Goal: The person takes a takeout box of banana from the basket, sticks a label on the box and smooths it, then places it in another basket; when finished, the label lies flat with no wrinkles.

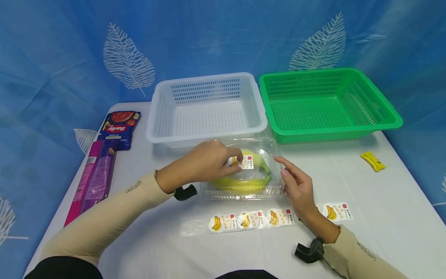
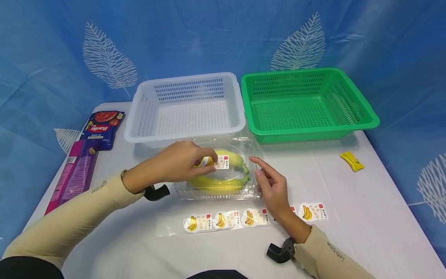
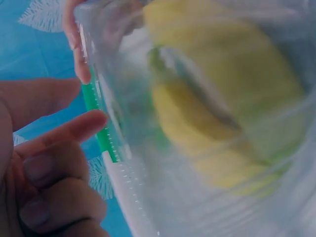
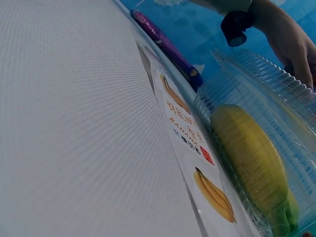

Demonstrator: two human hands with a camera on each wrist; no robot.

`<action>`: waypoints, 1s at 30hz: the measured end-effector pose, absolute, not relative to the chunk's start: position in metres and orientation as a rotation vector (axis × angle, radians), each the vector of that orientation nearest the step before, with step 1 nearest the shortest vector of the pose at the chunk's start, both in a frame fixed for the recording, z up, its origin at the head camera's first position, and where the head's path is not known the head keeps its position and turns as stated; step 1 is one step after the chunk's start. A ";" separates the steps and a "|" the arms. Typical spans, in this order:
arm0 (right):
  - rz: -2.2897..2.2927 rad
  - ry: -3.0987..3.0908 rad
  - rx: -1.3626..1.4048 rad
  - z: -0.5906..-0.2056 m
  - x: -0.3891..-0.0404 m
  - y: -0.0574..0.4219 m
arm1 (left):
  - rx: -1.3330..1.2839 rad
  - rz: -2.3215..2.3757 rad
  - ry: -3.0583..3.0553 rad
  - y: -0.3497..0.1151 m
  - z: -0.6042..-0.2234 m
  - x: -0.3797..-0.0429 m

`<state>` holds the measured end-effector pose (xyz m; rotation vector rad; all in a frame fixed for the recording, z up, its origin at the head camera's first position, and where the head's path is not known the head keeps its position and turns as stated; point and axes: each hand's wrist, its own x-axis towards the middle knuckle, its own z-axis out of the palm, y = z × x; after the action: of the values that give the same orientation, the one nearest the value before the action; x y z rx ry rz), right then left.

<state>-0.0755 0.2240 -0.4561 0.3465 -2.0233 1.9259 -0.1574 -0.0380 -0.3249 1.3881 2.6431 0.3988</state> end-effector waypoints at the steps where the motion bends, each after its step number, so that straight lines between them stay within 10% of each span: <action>1: 1.932 -2.017 0.351 -0.456 -0.075 0.224 | 1.384 0.392 2.634 -0.038 -0.326 -0.157; 30: 1.907 -2.022 0.358 -0.457 -0.076 0.225 | 0.947 0.633 3.041 -0.105 -0.348 -0.130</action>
<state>-0.0757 0.2250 -0.4571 0.3580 -2.0217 1.9073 -0.1296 -0.1049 -0.3476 0.9471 3.0406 0.6325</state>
